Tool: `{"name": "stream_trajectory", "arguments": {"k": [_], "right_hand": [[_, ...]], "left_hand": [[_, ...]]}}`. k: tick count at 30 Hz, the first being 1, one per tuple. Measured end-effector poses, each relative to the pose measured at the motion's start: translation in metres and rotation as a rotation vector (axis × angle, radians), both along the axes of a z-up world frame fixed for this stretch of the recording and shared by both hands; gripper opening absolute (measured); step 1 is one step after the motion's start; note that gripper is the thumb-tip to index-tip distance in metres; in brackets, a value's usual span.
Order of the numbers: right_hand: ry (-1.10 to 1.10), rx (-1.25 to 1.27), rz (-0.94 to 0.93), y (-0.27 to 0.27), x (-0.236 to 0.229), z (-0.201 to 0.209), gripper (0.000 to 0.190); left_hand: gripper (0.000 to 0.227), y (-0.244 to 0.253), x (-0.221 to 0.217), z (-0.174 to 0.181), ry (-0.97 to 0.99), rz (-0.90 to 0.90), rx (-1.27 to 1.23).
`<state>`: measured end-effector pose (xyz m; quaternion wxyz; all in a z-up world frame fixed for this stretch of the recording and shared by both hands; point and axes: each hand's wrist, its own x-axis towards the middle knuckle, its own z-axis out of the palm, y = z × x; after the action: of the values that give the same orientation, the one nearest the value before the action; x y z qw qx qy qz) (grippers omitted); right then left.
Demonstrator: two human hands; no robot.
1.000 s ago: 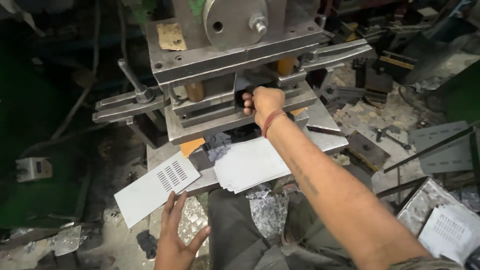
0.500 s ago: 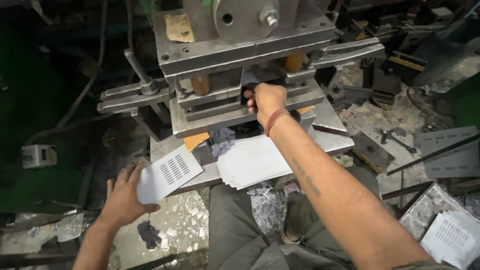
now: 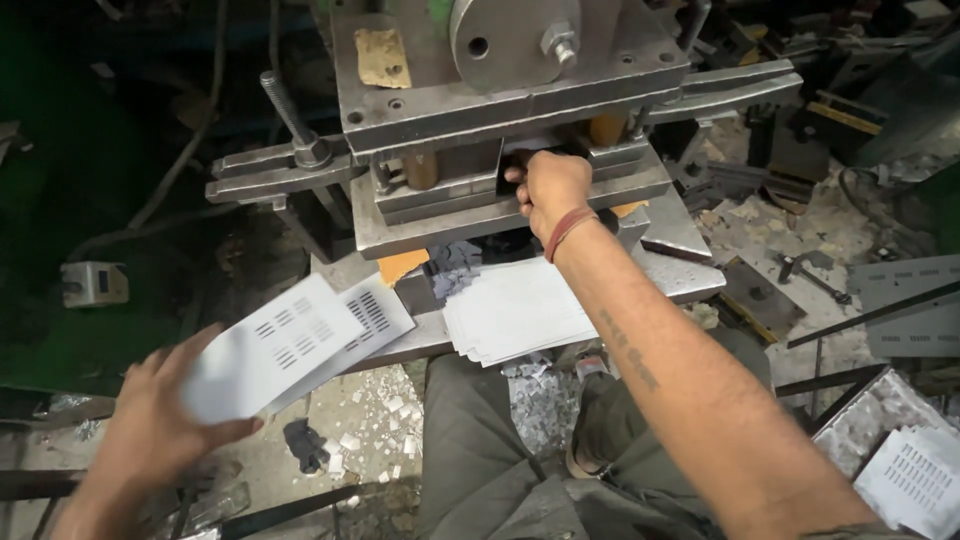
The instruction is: Manually feeding and operating a metal stamping press to create small perforated metal parts.
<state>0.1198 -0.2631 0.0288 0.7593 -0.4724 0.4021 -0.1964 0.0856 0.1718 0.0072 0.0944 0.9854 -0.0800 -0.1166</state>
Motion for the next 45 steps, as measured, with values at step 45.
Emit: {"name": "stream_trajectory", "arguments": {"k": [45], "right_hand": [[-0.254,0.185,0.039,-0.018,0.003,-0.018,0.020]], "left_hand": [[0.106,-0.138,-0.083,-0.036,-0.005,-0.156,-0.671]]}}
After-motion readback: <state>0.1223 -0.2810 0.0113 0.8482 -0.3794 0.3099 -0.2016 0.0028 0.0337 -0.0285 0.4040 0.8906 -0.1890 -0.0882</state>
